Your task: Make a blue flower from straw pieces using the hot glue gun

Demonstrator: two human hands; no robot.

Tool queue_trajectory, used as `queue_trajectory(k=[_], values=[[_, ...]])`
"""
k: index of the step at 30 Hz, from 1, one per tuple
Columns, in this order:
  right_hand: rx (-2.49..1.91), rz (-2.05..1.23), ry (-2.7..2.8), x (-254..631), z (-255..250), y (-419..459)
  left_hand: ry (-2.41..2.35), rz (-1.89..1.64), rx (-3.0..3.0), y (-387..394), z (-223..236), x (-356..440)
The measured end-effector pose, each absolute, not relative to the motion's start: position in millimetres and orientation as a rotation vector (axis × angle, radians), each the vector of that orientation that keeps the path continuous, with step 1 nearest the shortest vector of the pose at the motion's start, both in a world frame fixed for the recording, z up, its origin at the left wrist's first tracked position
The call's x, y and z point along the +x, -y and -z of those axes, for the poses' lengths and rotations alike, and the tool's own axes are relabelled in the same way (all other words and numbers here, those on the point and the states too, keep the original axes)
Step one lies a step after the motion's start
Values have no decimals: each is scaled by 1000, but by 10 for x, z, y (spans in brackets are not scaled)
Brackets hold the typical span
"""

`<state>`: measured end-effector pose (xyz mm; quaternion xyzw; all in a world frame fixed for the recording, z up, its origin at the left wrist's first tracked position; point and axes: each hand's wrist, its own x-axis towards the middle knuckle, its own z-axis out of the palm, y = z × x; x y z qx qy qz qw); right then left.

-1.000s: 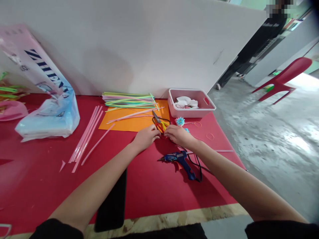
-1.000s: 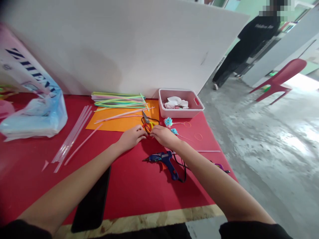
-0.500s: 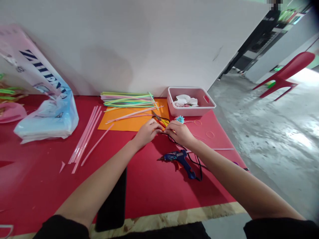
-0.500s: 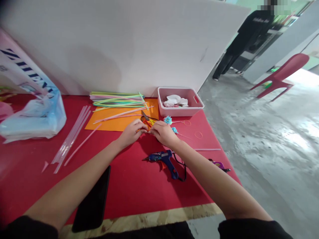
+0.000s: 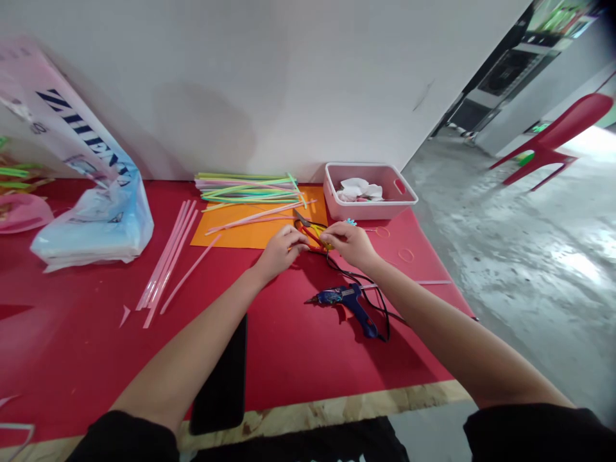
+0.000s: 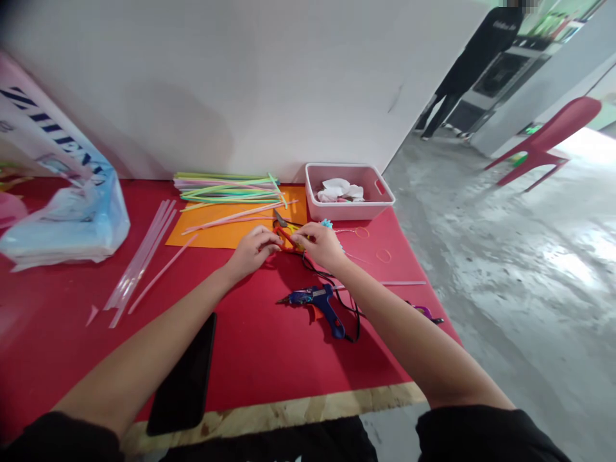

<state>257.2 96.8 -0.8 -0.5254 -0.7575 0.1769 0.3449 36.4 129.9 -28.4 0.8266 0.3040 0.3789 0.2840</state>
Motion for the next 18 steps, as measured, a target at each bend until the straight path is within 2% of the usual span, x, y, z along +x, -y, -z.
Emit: queue_trajectory(k=[8,18], values=[[-1217,-463,2045,2551,-68,-917,-855,-1092,2145,-1288,274,403],[-1285,-305,2093,2411,-195,-961,-906,-1155,2065,-1279,324,455]])
